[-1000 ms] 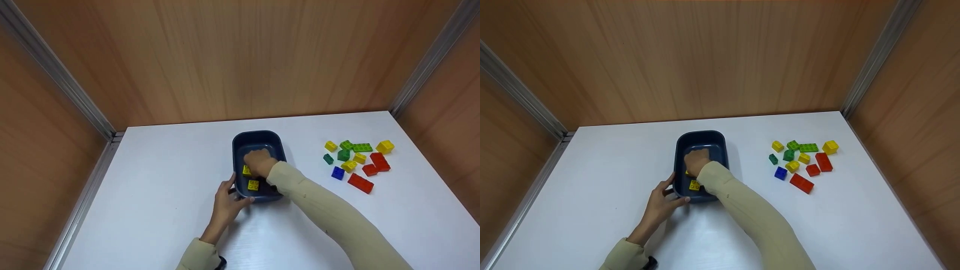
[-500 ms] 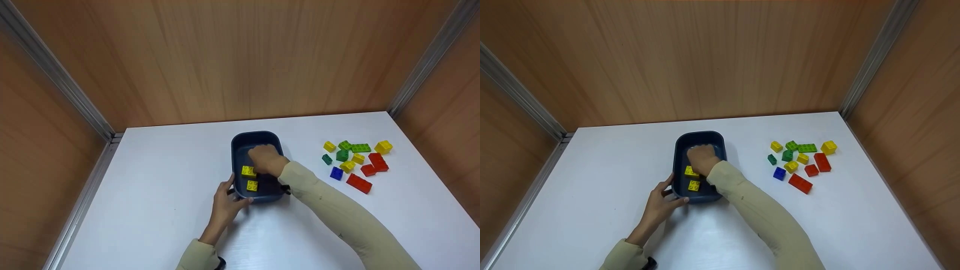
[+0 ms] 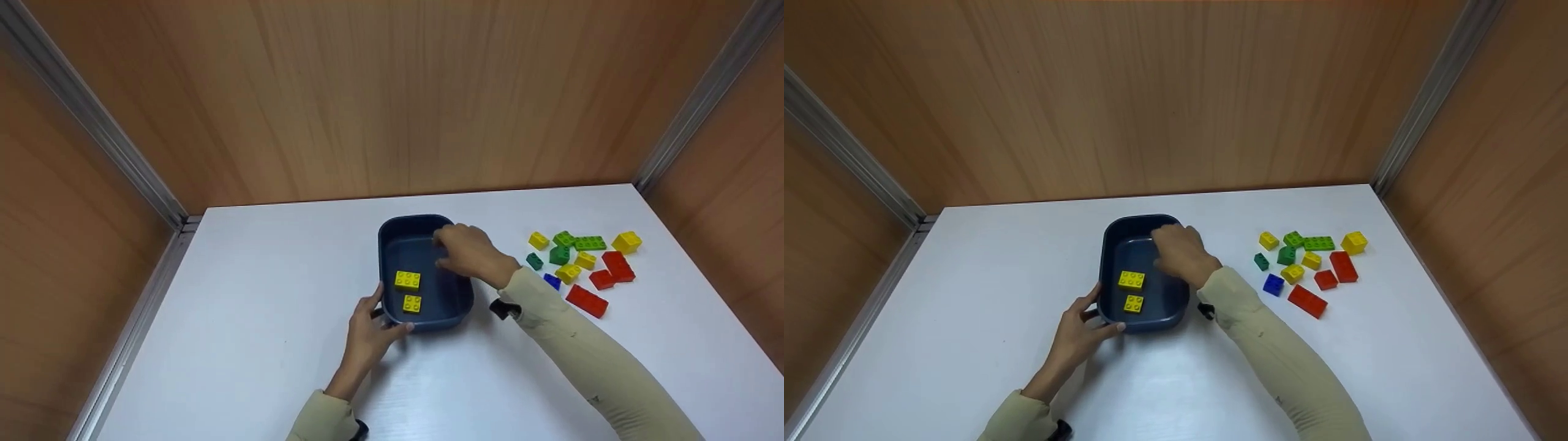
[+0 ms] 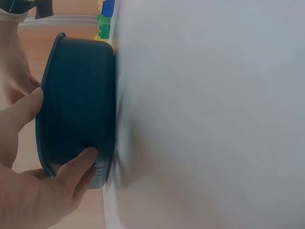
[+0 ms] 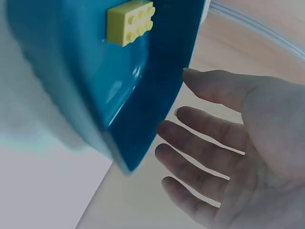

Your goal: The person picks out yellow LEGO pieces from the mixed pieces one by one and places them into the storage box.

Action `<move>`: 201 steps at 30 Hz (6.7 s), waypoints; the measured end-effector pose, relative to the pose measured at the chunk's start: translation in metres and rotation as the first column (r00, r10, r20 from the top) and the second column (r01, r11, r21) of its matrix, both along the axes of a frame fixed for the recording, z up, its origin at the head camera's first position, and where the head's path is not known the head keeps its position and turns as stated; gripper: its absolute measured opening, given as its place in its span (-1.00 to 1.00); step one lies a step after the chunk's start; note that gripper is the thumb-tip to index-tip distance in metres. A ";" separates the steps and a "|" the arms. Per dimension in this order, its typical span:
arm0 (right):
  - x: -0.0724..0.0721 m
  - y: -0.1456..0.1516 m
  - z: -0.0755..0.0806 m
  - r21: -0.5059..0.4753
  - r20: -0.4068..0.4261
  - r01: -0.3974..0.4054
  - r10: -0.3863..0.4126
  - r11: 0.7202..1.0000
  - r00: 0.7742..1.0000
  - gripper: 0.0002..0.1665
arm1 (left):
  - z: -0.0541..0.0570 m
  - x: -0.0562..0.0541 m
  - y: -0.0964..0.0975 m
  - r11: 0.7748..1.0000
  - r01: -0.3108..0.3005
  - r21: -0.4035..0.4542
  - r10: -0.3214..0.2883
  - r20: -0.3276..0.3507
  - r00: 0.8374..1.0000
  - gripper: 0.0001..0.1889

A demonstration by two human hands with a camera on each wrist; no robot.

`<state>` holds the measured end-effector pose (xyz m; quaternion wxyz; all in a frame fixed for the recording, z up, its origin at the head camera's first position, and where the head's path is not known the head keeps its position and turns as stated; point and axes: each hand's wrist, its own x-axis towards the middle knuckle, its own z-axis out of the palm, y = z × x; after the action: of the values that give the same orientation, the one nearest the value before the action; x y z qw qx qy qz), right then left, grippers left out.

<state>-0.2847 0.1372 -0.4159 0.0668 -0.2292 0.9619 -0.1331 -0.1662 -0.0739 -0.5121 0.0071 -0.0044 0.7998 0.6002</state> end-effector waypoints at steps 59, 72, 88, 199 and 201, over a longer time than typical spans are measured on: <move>0.060 0.205 -0.059 -0.191 -0.086 0.422 -0.443 0.886 0.892 -0.46 | 0.001 0.002 -0.002 1.000 -0.002 -0.024 0.002 -0.011 1.000 0.05; 0.048 0.211 -0.067 -0.108 -0.085 0.435 -0.444 0.894 0.892 -0.44 | 0.001 -0.002 -0.002 0.999 -0.003 -0.034 0.003 -0.014 1.000 0.05; 0.040 0.216 -0.076 -0.067 -0.101 0.413 -0.418 0.908 0.903 -0.55 | 0.001 -0.002 0.002 1.000 -0.010 -0.026 0.011 0.001 1.000 0.05; -0.011 -0.016 0.000 -0.036 -0.189 -0.012 0.005 0.999 0.982 -0.73 | -0.001 -0.002 0.007 1.000 0.010 0.007 -0.009 -0.029 1.000 0.05; -0.013 -0.019 0.000 -0.038 -0.175 -0.011 0.004 0.999 0.985 -0.73 | -0.001 -0.003 0.007 1.000 0.007 -0.002 -0.007 -0.027 1.000 0.05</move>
<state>-0.2973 0.1182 -0.4154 -0.0219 -0.2449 0.9604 -0.1308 -0.1687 -0.0668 -0.5130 -0.0014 0.0065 0.8003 0.5996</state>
